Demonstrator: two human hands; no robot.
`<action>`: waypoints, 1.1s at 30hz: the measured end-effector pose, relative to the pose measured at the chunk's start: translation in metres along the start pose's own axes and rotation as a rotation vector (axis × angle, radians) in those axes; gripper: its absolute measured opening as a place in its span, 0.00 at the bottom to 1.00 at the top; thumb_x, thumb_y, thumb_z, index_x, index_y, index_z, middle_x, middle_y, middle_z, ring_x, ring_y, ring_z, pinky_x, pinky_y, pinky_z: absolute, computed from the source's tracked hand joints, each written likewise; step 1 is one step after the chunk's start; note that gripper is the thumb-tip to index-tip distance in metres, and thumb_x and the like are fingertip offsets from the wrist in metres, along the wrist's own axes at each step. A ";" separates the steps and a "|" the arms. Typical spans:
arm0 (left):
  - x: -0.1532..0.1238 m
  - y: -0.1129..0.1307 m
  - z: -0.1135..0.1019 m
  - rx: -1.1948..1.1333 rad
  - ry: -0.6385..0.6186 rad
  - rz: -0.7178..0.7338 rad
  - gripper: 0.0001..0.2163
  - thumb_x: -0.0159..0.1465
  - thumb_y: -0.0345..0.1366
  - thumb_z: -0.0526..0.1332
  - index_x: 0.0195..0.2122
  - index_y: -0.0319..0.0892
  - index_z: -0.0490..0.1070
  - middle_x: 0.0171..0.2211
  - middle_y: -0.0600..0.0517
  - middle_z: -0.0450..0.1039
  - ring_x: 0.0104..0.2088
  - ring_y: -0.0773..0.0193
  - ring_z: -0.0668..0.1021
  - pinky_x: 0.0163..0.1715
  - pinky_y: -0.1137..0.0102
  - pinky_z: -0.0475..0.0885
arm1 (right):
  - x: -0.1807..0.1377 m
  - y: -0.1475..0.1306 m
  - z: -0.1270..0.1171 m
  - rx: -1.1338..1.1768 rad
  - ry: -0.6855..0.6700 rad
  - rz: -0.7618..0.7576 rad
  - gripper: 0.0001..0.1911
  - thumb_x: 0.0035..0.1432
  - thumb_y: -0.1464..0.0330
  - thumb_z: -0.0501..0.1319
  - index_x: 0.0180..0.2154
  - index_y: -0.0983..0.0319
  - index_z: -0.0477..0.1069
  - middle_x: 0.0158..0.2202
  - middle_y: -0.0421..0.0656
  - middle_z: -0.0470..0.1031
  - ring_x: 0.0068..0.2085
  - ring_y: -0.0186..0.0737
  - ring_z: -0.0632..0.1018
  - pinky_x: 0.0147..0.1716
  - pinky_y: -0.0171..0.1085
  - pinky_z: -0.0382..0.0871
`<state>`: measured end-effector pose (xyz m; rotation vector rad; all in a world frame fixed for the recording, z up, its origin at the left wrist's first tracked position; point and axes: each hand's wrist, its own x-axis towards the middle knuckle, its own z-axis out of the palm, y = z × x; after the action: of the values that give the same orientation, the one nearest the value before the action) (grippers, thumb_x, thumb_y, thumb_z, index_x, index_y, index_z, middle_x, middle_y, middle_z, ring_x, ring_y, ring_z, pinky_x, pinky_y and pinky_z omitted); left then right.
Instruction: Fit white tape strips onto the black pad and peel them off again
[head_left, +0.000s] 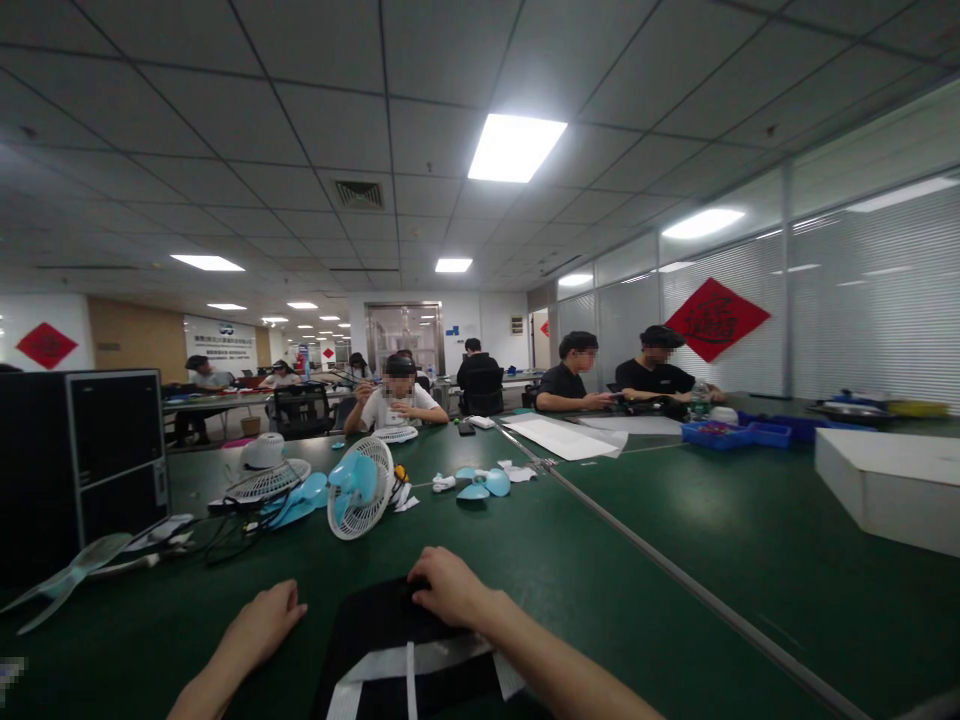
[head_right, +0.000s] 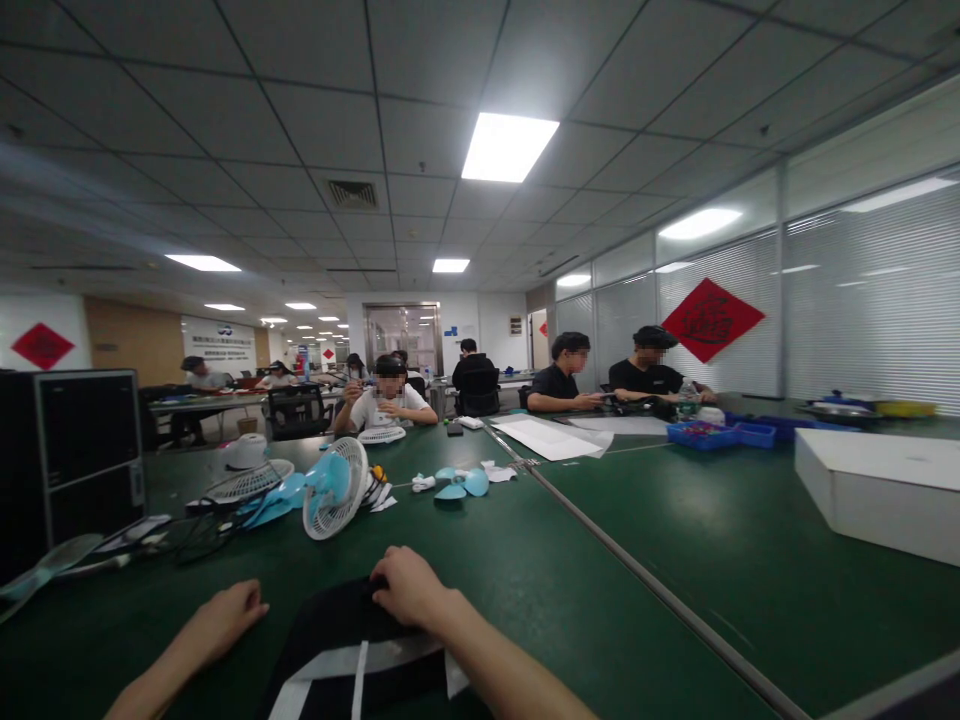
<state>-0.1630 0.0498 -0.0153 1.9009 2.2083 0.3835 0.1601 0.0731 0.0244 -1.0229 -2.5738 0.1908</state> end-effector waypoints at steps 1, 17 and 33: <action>-0.001 0.001 0.001 0.019 0.004 0.002 0.09 0.61 0.41 0.50 0.31 0.43 0.65 0.35 0.46 0.75 0.35 0.58 0.77 0.31 0.68 0.66 | 0.003 0.000 0.001 -0.016 -0.006 0.002 0.15 0.53 0.66 0.62 0.44 0.60 0.76 0.44 0.45 0.75 0.46 0.44 0.73 0.45 0.36 0.66; 0.000 0.002 0.003 0.078 -0.007 0.000 0.08 0.62 0.40 0.50 0.31 0.44 0.63 0.36 0.46 0.75 0.36 0.58 0.77 0.31 0.68 0.65 | -0.007 0.017 -0.035 0.009 0.271 0.120 0.12 0.55 0.65 0.60 0.40 0.60 0.77 0.40 0.44 0.78 0.43 0.41 0.76 0.42 0.33 0.64; 0.006 -0.009 0.008 -0.029 -0.036 0.031 0.11 0.62 0.43 0.47 0.33 0.43 0.64 0.36 0.45 0.75 0.35 0.58 0.77 0.32 0.68 0.67 | -0.161 0.214 -0.131 -0.226 0.406 0.928 0.13 0.53 0.66 0.57 0.37 0.61 0.78 0.41 0.49 0.79 0.44 0.49 0.78 0.38 0.38 0.67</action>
<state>-0.1700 0.0546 -0.0263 1.9140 2.1410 0.3810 0.4542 0.1181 0.0455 -2.0302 -1.6284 -0.0791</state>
